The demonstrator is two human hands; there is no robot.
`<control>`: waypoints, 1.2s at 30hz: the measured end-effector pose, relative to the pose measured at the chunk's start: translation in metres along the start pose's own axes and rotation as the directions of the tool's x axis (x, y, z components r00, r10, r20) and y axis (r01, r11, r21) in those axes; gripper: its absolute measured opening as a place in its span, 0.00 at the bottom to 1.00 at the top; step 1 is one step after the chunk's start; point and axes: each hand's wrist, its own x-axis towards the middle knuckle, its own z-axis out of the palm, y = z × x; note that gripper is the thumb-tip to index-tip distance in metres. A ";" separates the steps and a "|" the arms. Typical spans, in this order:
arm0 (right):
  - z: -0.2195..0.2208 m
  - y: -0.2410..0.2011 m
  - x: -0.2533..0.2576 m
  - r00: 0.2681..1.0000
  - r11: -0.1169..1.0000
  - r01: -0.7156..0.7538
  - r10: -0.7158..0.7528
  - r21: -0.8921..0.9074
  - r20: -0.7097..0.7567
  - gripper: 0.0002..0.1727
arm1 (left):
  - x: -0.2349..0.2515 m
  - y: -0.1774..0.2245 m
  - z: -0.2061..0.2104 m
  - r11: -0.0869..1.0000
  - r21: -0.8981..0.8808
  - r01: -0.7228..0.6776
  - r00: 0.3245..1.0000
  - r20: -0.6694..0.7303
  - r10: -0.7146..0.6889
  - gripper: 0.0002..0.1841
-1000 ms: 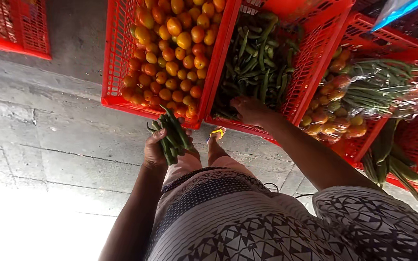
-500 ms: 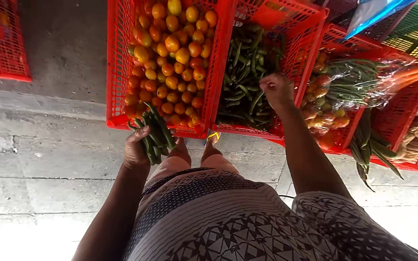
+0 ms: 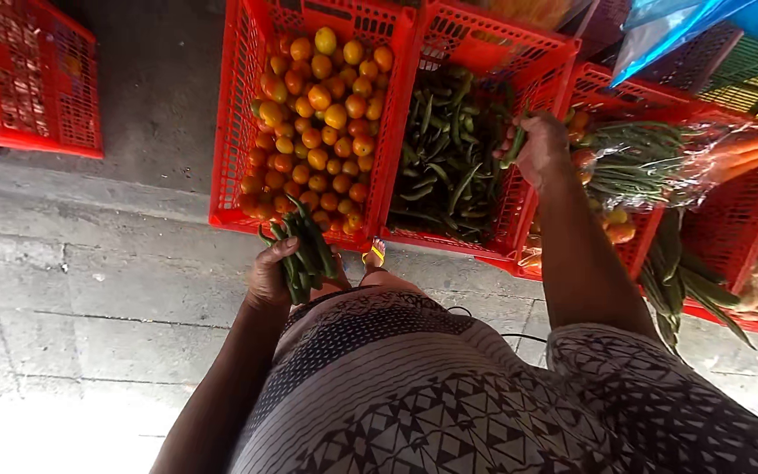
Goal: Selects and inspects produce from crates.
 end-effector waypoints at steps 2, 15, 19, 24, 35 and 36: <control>-0.004 0.001 -0.012 0.999 0.980 -0.039 0.037 -0.195 -0.014 0.09 | -0.001 -0.005 0.006 1.000 -0.014 -0.016 1.000 -0.006 0.016 0.34; 0.015 0.071 -0.006 0.994 0.891 -0.051 0.001 -0.450 -0.110 0.28 | 0.005 -0.047 0.039 0.996 -0.077 -0.038 0.999 -0.020 0.037 0.32; -0.024 0.025 0.002 0.998 0.955 -0.050 0.040 0.293 0.039 0.13 | 0.011 -0.052 0.040 0.998 -0.050 -0.049 0.998 0.025 0.050 0.34; -0.035 0.004 -0.002 0.987 0.969 0.008 -0.046 0.246 0.151 0.07 | 0.014 -0.055 0.042 0.995 -0.052 -0.090 0.995 0.044 0.092 0.31; 0.035 0.029 0.008 0.954 0.611 0.276 -0.079 -0.742 0.290 0.19 | 0.003 -0.054 0.038 0.990 -0.076 -0.116 0.993 -0.046 0.113 0.32; 0.042 0.035 0.007 0.937 0.531 0.328 -0.076 -0.782 0.341 0.21 | 0.004 -0.055 0.037 0.990 -0.083 -0.113 0.993 -0.048 0.109 0.32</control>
